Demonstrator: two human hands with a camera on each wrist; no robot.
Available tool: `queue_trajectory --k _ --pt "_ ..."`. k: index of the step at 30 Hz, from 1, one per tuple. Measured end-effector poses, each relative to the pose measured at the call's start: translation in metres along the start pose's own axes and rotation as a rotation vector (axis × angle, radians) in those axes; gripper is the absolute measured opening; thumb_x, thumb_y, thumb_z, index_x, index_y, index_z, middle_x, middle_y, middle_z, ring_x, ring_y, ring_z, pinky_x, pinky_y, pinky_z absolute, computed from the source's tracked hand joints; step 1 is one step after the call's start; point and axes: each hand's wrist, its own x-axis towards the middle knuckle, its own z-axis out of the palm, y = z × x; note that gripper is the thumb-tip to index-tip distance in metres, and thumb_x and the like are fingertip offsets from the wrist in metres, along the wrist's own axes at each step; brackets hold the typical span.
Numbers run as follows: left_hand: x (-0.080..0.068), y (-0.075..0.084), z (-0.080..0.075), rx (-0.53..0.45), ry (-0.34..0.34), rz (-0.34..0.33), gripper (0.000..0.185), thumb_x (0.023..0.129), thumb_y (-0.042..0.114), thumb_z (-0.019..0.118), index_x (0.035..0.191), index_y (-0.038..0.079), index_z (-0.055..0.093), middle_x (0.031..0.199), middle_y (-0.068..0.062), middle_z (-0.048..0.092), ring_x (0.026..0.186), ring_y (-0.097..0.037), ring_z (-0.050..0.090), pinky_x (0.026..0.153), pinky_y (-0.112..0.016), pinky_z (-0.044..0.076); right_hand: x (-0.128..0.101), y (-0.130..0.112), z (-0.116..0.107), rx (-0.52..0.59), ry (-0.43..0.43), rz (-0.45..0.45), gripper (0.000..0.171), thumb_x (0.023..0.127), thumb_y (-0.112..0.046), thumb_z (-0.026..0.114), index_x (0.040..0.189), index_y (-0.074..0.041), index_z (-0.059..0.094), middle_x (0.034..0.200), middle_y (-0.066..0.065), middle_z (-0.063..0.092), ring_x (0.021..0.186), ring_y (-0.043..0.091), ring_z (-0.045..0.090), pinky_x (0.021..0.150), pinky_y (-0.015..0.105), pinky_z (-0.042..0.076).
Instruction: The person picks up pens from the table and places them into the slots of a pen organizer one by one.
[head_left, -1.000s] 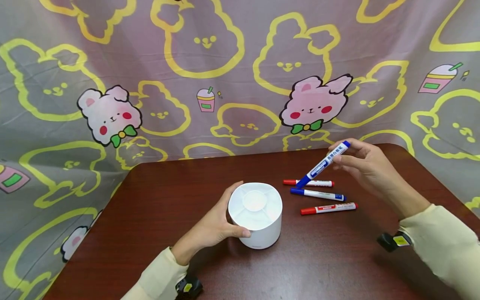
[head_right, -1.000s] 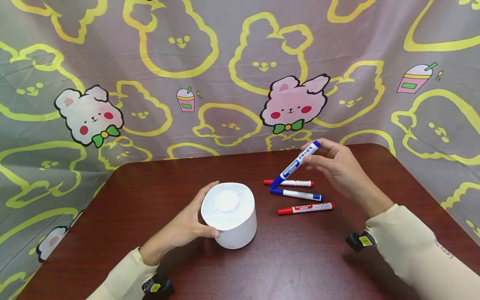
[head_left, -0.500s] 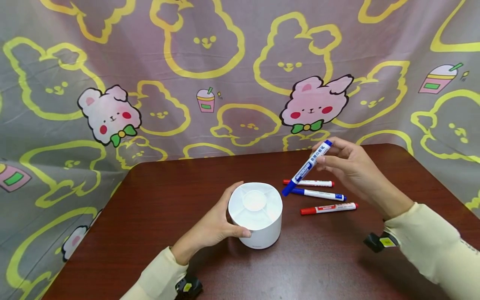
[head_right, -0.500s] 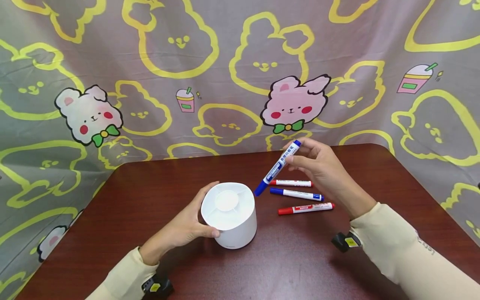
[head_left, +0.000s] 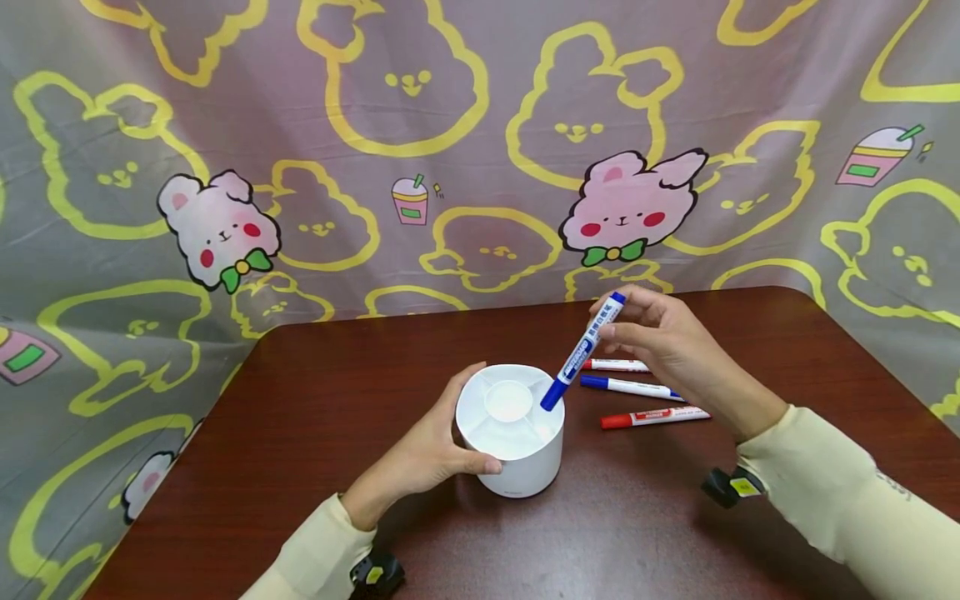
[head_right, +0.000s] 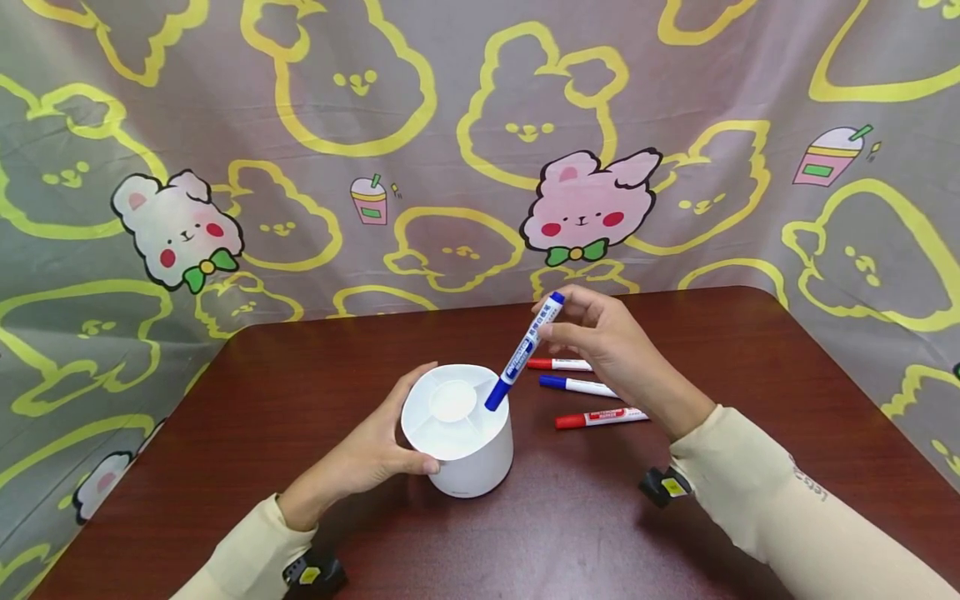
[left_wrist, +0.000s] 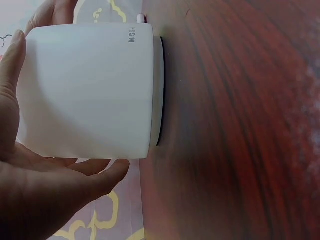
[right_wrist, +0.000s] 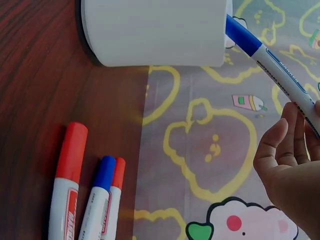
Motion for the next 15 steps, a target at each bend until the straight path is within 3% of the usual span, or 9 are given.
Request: queue_trajectory --k 15 --pt "-0.001 -0.003 0.001 -0.002 -0.002 0.021 0.123 0.072 0.034 0.098 0.166 0.019 0.02 0.16 -0.009 0.044 0.146 -0.029 0.043 0.124 -0.057 0.024 0.004 0.008 0.015 -0.072 -0.011 0.081 0.019 0.1 -0.008 0.07 0.118 -0.011 0.068 0.113 0.002 0.068 0.099 0.019 0.067 0.085 0.028 0.058"
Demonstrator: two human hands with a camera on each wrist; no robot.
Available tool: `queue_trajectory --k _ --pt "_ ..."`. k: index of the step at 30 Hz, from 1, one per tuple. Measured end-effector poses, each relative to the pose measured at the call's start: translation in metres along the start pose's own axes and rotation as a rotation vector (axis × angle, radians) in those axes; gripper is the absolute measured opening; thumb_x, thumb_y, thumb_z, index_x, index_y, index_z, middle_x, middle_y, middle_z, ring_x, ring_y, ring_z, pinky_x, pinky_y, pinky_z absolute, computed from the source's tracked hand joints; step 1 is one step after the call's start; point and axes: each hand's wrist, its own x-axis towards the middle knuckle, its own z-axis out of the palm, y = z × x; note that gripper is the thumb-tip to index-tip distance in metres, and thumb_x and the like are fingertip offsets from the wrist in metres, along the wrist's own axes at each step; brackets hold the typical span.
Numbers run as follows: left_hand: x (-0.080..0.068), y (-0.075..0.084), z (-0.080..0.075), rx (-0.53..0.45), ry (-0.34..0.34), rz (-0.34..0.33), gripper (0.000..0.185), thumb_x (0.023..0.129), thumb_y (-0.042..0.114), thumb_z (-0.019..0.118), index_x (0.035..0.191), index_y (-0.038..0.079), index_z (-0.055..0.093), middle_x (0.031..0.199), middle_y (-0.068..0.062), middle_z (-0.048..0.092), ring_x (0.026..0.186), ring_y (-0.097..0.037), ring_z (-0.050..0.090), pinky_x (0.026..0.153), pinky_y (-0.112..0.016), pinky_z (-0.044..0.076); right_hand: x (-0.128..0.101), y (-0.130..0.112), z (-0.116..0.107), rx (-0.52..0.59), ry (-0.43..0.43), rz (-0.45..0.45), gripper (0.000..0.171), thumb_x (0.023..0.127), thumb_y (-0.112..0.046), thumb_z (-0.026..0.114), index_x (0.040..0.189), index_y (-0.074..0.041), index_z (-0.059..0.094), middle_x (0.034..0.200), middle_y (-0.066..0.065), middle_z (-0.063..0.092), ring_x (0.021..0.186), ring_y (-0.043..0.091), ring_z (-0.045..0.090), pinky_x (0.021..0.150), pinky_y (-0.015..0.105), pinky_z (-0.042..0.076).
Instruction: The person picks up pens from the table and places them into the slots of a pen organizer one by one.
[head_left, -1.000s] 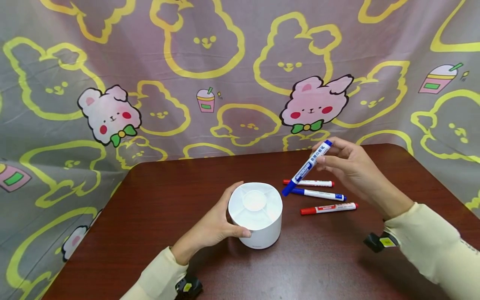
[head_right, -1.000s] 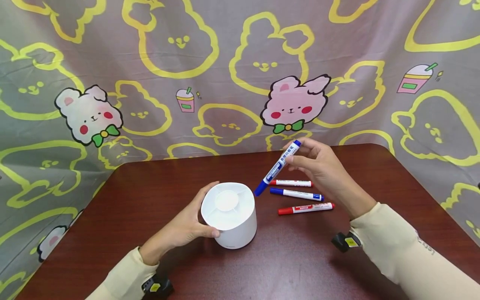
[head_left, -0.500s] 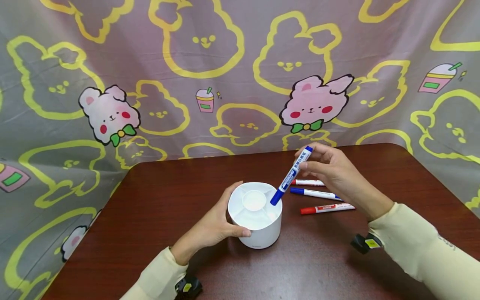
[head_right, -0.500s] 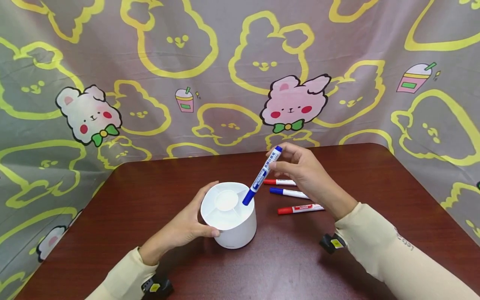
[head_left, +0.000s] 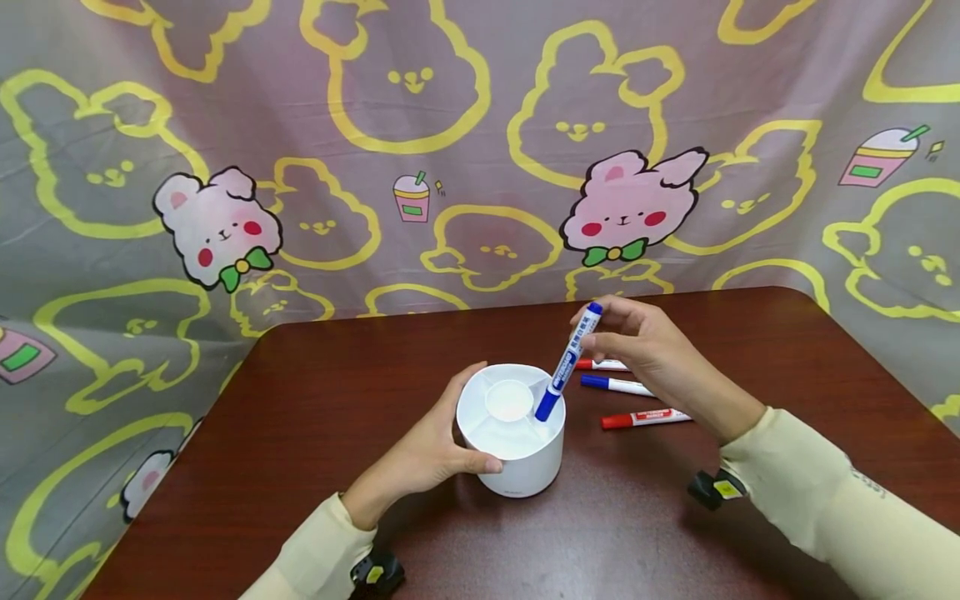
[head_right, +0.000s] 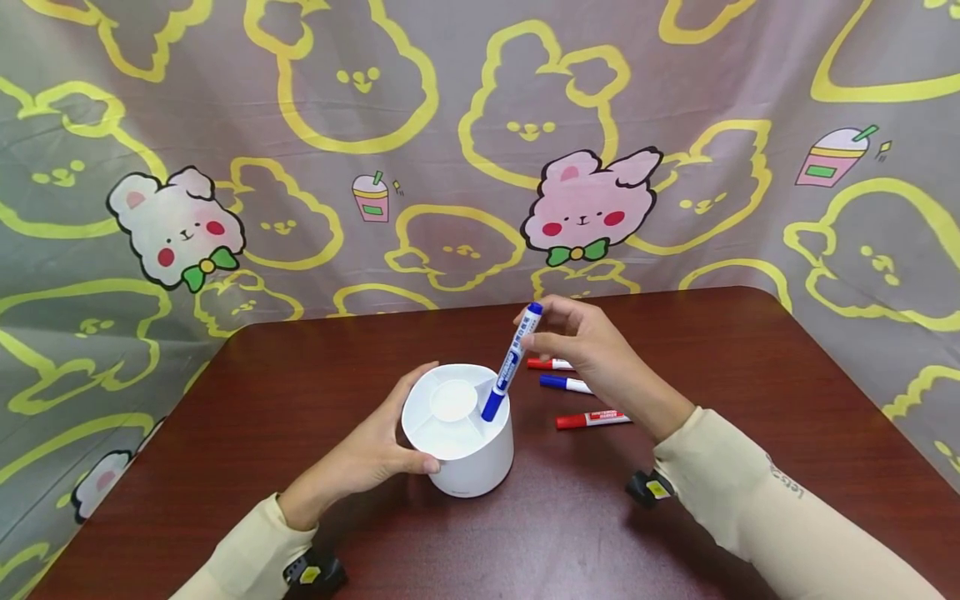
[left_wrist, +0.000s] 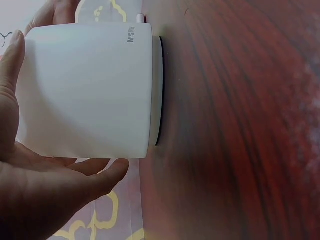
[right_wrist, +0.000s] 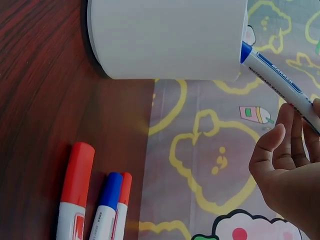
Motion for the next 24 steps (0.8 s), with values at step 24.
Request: queue_trajectory --k 24 --pt "0.001 -0.001 0.001 -0.02 -0.005 -0.017 0.122 0.071 0.041 0.098 0.165 0.024 0.021 0.16 -0.006 0.043 0.143 -0.027 0.045 0.123 -0.056 0.026 0.005 0.024 0.025 -0.15 0.001 0.012 0.03 0.096 -0.008 0.072 0.125 -0.005 0.065 0.107 -0.001 0.071 0.098 0.018 0.066 0.078 0.027 0.056"
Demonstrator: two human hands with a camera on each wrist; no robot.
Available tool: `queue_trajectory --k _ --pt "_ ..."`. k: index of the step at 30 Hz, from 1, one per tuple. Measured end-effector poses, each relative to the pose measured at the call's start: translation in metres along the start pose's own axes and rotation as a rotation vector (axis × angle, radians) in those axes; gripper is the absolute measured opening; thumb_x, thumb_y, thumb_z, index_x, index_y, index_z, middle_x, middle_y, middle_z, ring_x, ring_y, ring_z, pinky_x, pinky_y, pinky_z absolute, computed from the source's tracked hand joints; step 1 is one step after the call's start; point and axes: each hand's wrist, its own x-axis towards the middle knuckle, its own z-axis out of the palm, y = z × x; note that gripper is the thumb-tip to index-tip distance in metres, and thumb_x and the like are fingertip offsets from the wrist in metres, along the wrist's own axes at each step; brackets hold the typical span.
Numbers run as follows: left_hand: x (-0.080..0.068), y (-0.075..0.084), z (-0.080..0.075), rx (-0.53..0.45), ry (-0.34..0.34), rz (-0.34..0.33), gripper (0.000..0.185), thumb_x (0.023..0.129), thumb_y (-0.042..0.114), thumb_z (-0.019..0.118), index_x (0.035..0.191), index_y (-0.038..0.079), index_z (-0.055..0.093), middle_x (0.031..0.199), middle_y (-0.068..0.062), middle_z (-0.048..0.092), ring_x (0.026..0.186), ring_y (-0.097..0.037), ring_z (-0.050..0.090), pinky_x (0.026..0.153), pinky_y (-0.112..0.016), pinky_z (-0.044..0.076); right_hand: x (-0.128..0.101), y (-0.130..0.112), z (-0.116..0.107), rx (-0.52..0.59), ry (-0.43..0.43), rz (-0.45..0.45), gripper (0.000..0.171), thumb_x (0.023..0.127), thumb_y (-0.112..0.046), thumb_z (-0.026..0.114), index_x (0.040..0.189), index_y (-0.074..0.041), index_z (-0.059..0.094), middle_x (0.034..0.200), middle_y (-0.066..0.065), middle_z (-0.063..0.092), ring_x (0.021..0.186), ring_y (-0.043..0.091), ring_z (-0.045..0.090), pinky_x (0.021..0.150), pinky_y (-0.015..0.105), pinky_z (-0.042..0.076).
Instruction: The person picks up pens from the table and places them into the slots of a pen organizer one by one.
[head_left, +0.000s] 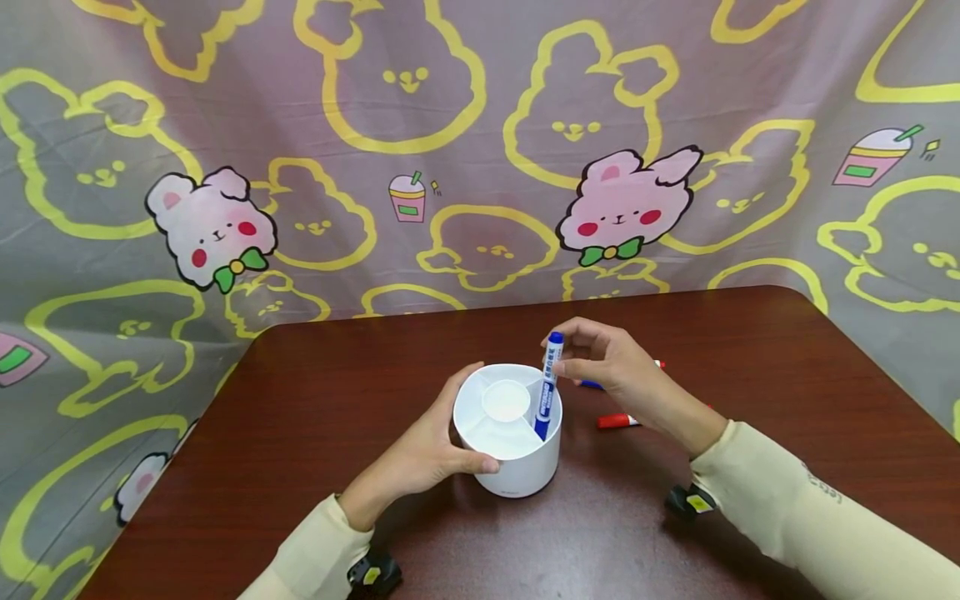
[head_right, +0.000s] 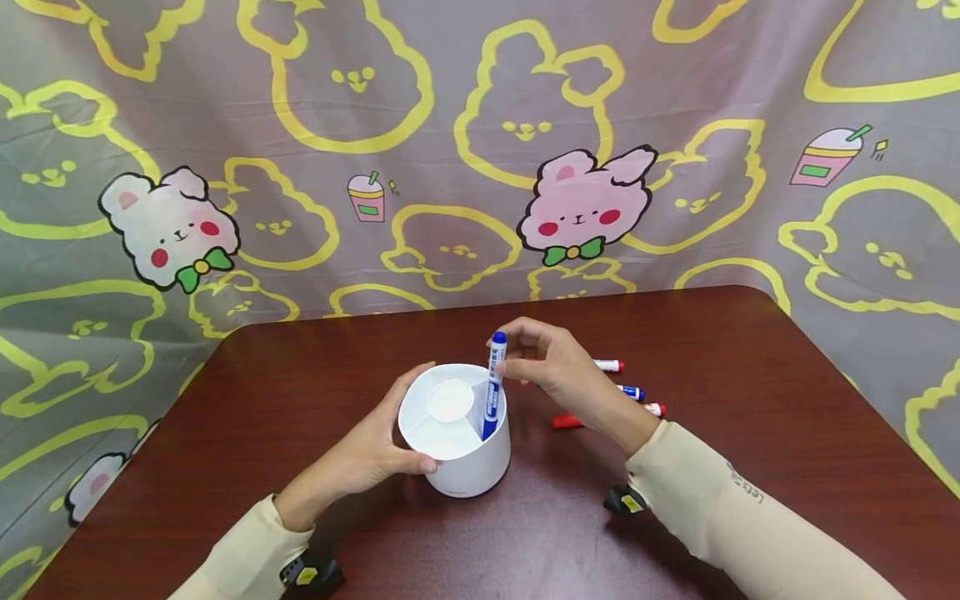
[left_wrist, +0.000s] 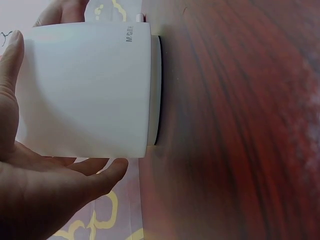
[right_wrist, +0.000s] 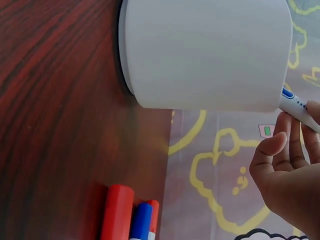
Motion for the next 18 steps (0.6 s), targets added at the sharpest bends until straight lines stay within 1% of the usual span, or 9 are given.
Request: queue_trajectory --k 3,8,15,18 --pt "0.0 0.0 0.0 0.004 0.0 -0.003 0.122 0.071 0.043 0.097 0.165 0.025 0.021 0.16 -0.006 0.043 0.143 -0.026 0.044 0.123 -0.056 0.025 0.0 0.003 0.002 -0.015 -0.005 -0.003 0.029 0.096 -0.009 0.072 0.124 -0.005 0.065 0.106 0.001 0.071 0.097 0.019 0.066 0.078 0.027 0.056" --pt "0.0 0.0 0.0 0.021 -0.002 0.005 0.12 0.073 0.042 0.096 0.165 0.023 0.021 0.16 -0.008 0.043 0.143 -0.028 0.045 0.122 -0.057 0.027 0.0 0.006 0.005 -0.036 -0.006 0.018 0.029 0.095 -0.01 0.074 0.123 -0.006 0.066 0.107 0.004 0.069 0.101 0.023 0.065 0.08 0.029 0.058" --pt "0.0 -0.001 0.0 0.029 -0.003 0.013 0.119 0.074 0.041 0.096 0.165 0.022 0.021 0.16 -0.009 0.043 0.142 -0.028 0.045 0.122 -0.058 0.027 -0.001 0.009 0.009 -0.038 -0.004 0.007 0.03 0.094 -0.007 0.074 0.121 0.002 0.065 0.102 0.009 0.067 0.096 0.022 0.063 0.083 0.03 0.059" --pt "0.001 -0.002 0.0 0.025 -0.005 0.017 0.119 0.074 0.04 0.096 0.165 0.022 0.021 0.16 -0.009 0.043 0.142 -0.028 0.045 0.122 -0.057 0.027 -0.003 0.01 0.011 -0.043 -0.008 0.012 0.031 0.094 -0.007 0.074 0.121 0.004 0.064 0.1 0.011 0.064 0.094 0.023 0.061 0.083 0.031 0.06"
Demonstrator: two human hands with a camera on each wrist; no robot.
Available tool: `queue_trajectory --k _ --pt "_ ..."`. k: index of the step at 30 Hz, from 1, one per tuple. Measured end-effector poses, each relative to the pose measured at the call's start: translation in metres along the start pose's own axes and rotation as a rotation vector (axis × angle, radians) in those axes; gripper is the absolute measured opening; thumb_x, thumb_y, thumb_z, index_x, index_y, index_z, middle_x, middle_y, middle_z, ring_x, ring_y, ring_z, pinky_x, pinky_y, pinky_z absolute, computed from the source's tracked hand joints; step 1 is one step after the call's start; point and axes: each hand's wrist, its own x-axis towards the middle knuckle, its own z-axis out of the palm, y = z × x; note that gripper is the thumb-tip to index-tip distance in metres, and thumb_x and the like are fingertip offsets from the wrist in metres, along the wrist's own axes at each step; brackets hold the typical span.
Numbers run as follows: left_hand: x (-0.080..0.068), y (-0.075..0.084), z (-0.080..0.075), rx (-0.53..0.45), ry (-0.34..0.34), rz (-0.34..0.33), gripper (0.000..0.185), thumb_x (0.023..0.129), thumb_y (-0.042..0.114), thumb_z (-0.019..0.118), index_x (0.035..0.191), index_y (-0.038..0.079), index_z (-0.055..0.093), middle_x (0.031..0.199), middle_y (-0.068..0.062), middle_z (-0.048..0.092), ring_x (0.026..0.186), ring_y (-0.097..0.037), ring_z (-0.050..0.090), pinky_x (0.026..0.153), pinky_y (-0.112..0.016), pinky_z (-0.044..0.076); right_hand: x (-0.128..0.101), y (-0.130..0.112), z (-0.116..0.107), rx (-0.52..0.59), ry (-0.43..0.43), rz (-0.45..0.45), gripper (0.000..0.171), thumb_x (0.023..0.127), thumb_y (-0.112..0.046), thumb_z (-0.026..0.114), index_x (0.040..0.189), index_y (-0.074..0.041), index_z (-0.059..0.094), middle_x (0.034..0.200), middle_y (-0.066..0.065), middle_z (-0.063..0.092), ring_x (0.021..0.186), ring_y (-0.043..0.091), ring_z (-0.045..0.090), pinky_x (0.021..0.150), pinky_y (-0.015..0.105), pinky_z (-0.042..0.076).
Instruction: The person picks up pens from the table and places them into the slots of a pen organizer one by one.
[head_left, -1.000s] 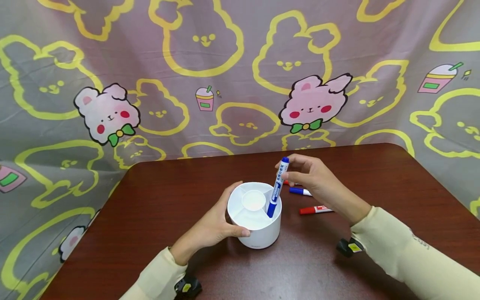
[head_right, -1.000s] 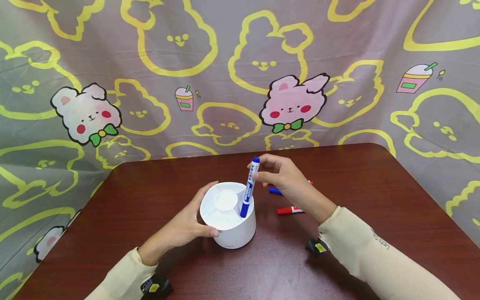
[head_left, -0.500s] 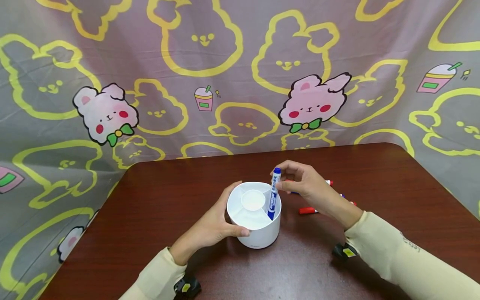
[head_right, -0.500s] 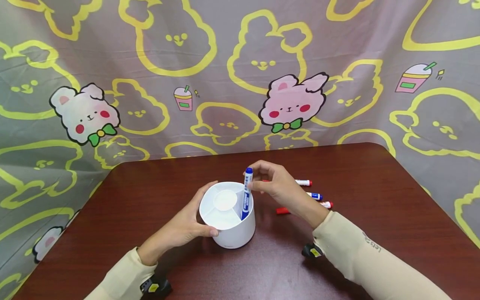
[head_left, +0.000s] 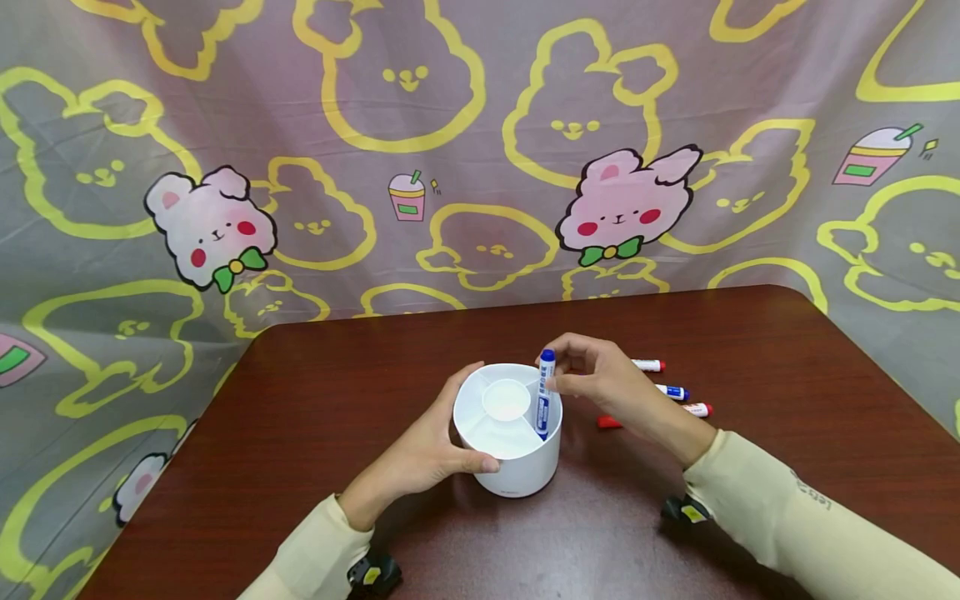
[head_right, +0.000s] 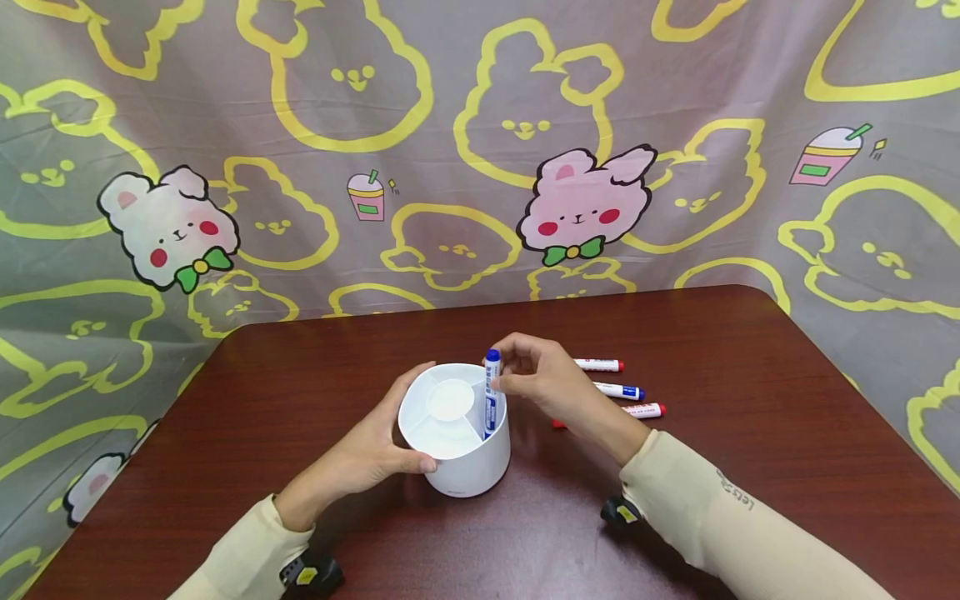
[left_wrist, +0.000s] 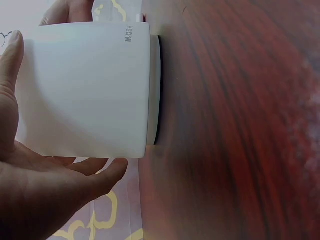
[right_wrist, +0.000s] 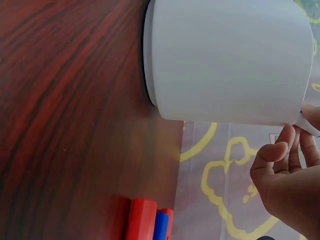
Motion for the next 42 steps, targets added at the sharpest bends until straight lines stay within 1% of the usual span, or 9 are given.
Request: queue_trajectory --k 6,11,18,20,24,26,31,36,42 --pt "0.0 0.001 0.0 -0.002 0.002 0.015 0.119 0.074 0.038 0.097 0.165 0.021 0.022 0.16 -0.009 0.043 0.142 -0.028 0.045 0.122 -0.057 0.027 -0.002 0.001 0.002 0.0 0.008 0.012 0.031 0.093 -0.008 0.076 0.119 0.003 0.065 0.099 0.011 0.062 0.093 0.023 0.059 0.08 0.029 0.059" --pt "-0.001 0.001 -0.001 -0.014 -0.001 0.007 0.12 0.072 0.041 0.097 0.164 0.023 0.022 0.16 -0.006 0.043 0.142 -0.026 0.045 0.123 -0.056 0.026 -0.002 0.002 0.002 0.0 0.012 0.01 0.032 0.092 -0.007 0.076 0.12 0.003 0.064 0.099 0.011 0.062 0.093 0.022 0.059 0.079 0.03 0.059" --pt "-0.002 0.002 -0.002 -0.023 -0.005 -0.006 0.121 0.071 0.04 0.098 0.164 0.025 0.022 0.161 -0.004 0.042 0.144 -0.025 0.043 0.124 -0.056 0.024 -0.004 0.0 -0.005 0.02 0.024 0.046 0.03 0.094 -0.01 0.075 0.122 -0.004 0.065 0.106 0.011 0.064 0.096 0.024 0.062 0.082 0.027 0.06" --pt "-0.002 0.002 -0.002 -0.02 -0.004 -0.009 0.121 0.071 0.039 0.098 0.164 0.025 0.022 0.161 -0.004 0.042 0.144 -0.026 0.043 0.124 -0.056 0.023 -0.005 -0.001 -0.008 0.027 0.03 0.051 0.031 0.094 -0.01 0.076 0.122 -0.003 0.065 0.107 0.011 0.064 0.097 0.023 0.062 0.081 0.026 0.059" --pt "-0.003 0.002 -0.003 -0.008 0.001 -0.014 0.121 0.07 0.036 0.099 0.164 0.025 0.023 0.16 -0.006 0.043 0.145 -0.027 0.042 0.125 -0.057 0.021 -0.009 -0.001 -0.017 -0.005 0.052 0.066 0.03 0.095 -0.013 0.076 0.123 -0.007 0.066 0.113 0.015 0.062 0.101 0.023 0.062 0.081 0.027 0.059" --pt "-0.003 0.002 -0.003 -0.001 0.001 -0.013 0.122 0.07 0.035 0.099 0.164 0.025 0.023 0.161 -0.006 0.042 0.146 -0.027 0.041 0.125 -0.057 0.019 -0.012 -0.001 -0.024 -0.031 0.067 0.079 0.03 0.096 -0.015 0.075 0.124 -0.009 0.066 0.116 0.015 0.062 0.105 0.024 0.061 0.085 0.031 0.06" --pt "-0.004 0.001 -0.003 0.008 0.001 -0.014 0.121 0.071 0.033 0.099 0.164 0.023 0.023 0.162 -0.005 0.041 0.149 -0.027 0.038 0.126 -0.058 0.015 -0.021 0.001 -0.042 -0.11 0.098 0.087 0.031 0.099 -0.022 0.074 0.126 -0.013 0.065 0.116 0.009 0.064 0.11 0.025 0.061 0.09 0.037 0.059" --pt "-0.004 0.002 -0.003 0.013 0.0 -0.022 0.12 0.071 0.032 0.099 0.164 0.024 0.023 0.163 -0.004 0.04 0.15 -0.027 0.037 0.127 -0.059 0.014 -0.028 0.006 -0.061 -0.139 0.124 0.055 0.028 0.099 -0.02 0.073 0.124 -0.011 0.065 0.11 0.001 0.068 0.104 0.02 0.065 0.084 0.031 0.059" --pt "-0.005 0.003 -0.004 0.021 -0.005 -0.034 0.12 0.072 0.033 0.098 0.164 0.026 0.023 0.162 -0.004 0.041 0.149 -0.027 0.038 0.127 -0.06 0.014 -0.038 0.013 -0.085 -0.158 0.162 0.053 0.023 0.101 -0.019 0.071 0.122 -0.013 0.065 0.107 -0.009 0.072 0.095 0.013 0.066 0.076 0.029 0.059"
